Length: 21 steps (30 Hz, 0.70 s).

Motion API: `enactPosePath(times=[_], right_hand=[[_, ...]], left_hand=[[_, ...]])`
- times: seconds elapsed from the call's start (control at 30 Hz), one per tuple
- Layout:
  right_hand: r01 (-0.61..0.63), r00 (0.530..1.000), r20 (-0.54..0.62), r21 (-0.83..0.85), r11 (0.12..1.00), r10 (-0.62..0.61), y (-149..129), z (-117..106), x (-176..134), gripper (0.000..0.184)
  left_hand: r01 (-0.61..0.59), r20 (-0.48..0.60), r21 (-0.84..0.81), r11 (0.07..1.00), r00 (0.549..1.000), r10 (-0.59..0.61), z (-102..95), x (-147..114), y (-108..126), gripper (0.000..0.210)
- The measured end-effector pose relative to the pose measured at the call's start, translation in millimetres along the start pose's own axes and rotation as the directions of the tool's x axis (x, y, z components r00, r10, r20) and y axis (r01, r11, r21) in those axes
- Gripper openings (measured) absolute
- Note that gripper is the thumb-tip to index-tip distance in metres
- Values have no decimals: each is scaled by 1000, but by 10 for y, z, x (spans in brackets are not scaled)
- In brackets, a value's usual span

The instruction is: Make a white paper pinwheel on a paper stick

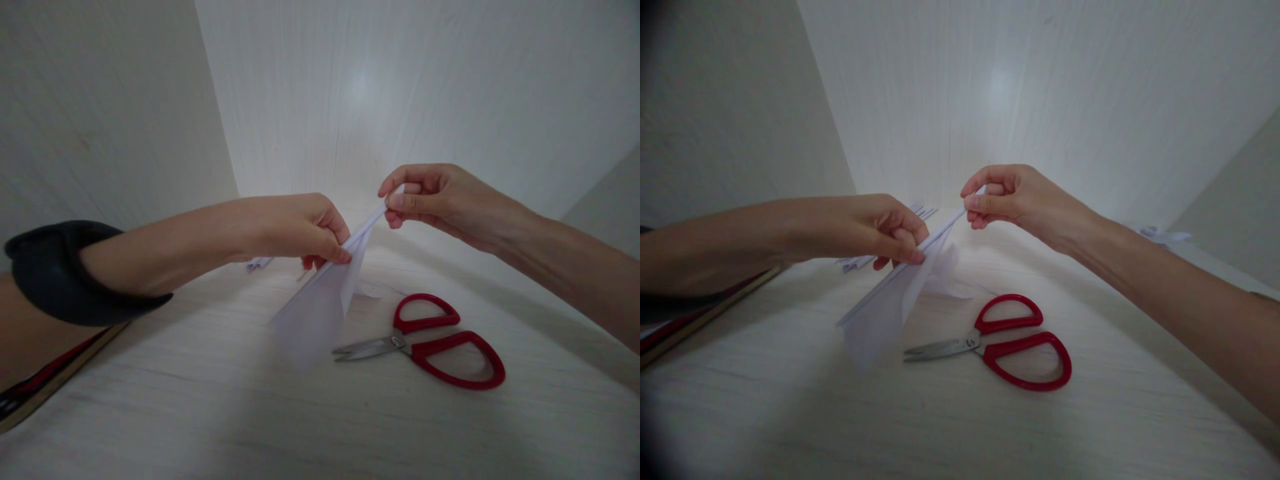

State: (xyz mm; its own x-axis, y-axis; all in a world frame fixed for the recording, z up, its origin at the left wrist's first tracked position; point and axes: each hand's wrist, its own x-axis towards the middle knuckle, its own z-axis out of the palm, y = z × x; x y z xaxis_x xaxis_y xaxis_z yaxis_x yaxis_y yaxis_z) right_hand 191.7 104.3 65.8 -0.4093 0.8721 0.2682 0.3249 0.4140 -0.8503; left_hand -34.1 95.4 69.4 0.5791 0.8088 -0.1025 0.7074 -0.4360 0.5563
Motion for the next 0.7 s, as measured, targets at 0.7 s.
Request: enactPosePath(times=[0.7], right_hand=[[-239, 971, 24, 151, 959, 239, -3, 332, -93, 33]], left_hand=[[8, 25, -50, 999, 1000, -7, 101, 26, 114, 12]])
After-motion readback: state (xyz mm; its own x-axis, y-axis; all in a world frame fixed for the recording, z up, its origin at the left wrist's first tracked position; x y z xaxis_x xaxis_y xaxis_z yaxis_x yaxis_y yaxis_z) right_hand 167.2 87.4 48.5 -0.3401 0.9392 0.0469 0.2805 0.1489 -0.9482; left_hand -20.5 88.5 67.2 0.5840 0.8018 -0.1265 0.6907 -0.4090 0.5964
